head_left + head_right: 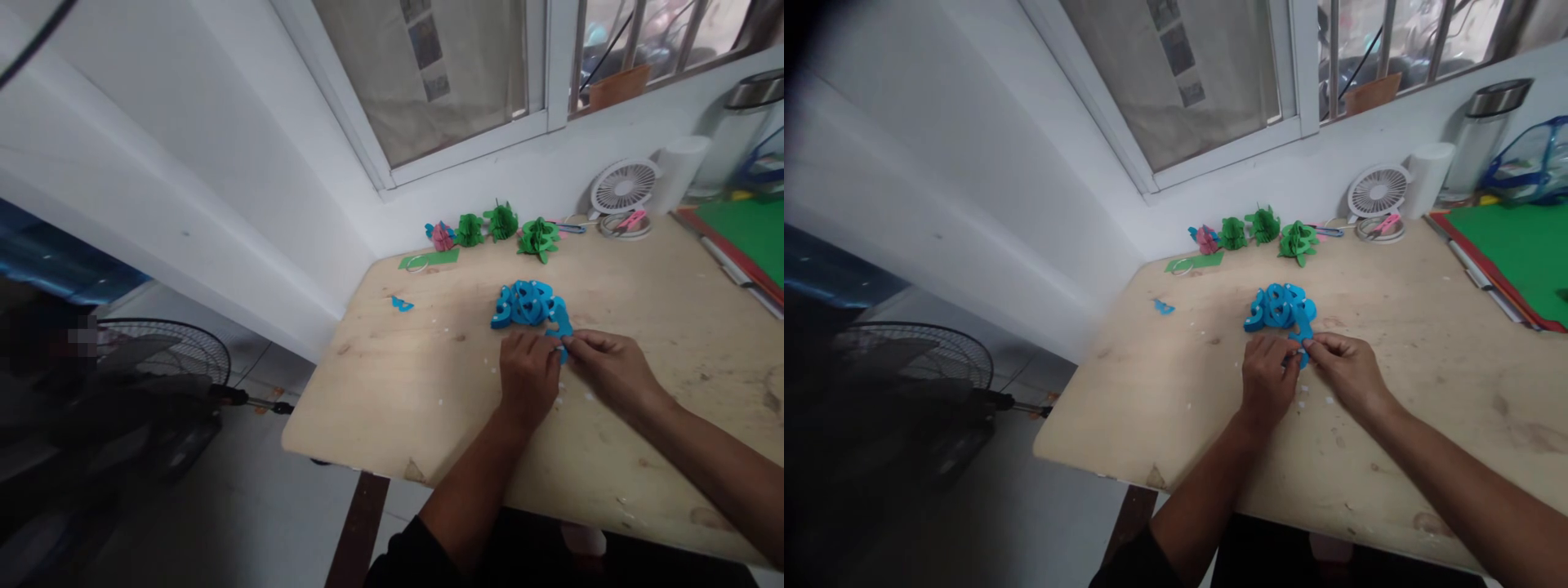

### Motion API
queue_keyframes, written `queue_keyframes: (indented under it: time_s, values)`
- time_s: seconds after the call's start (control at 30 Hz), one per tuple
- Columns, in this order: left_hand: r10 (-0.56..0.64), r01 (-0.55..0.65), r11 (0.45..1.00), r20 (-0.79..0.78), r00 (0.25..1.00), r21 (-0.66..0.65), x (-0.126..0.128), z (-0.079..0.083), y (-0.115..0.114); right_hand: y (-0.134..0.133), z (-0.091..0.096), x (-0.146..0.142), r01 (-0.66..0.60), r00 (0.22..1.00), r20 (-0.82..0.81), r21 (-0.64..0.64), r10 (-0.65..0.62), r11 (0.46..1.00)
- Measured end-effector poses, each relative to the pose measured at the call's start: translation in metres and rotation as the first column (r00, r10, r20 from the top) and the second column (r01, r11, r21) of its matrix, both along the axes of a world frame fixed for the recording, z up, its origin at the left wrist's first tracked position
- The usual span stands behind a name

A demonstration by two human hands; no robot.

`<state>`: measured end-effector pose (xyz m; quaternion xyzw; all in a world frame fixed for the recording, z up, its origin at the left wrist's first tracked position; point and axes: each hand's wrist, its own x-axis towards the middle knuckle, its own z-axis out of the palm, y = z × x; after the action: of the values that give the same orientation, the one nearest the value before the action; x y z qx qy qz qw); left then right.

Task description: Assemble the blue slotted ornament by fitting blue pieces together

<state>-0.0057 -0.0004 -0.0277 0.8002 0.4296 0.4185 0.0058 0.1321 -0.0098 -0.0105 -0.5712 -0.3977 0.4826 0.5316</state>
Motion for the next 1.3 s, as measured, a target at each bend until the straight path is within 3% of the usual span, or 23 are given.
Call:
queue_keyframes:
  time_s: [0.23,0.4,0.6,0.77,0.87,0.97,1.1,1.3]
  values:
    - [0.001,-0.002,1.0,-0.048,0.999,-0.003,0.001,0.003,0.0,0.001,-0.01,0.003,-0.036,0.999,0.032,0.02,0.035,0.999]
    - [-0.022,0.021,1.0,-0.06,0.998,-0.021,0.001,0.002,-0.001,0.0,-0.006,0.002,-0.033,0.999,0.032,0.002,0.033,0.999]
    - [0.026,-0.021,0.999,0.135,0.991,-0.037,-0.005,0.003,0.001,0.003,0.01,0.008,0.076,0.997,0.015,-0.052,-0.076,0.996]
    - [0.16,-0.115,0.971,0.216,0.963,-0.208,-0.014,0.005,0.006,0.002,0.024,0.009,0.115,0.993,0.015,-0.086,-0.115,0.99]
    - [0.166,0.008,0.908,0.377,0.911,-0.42,-0.014,0.006,0.007,0.002,0.026,0.008,0.126,0.992,0.032,-0.089,-0.124,0.988]
    - [0.162,0.227,0.787,0.547,0.821,-0.574,-0.011,0.006,0.007,0.002,0.025,0.009,0.1,0.995,0.02,-0.058,-0.099,0.993]
    - [0.097,0.438,0.667,0.654,0.75,-0.602,-0.006,0.005,0.007,0.003,0.022,0.011,0.061,0.998,0.01,-0.026,-0.061,0.998]
    - [0.062,0.608,0.568,0.765,0.641,-0.555,-0.007,0.007,0.007,0.006,0.017,0.014,0.027,1.0,-0.004,-0.017,-0.027,1.0]
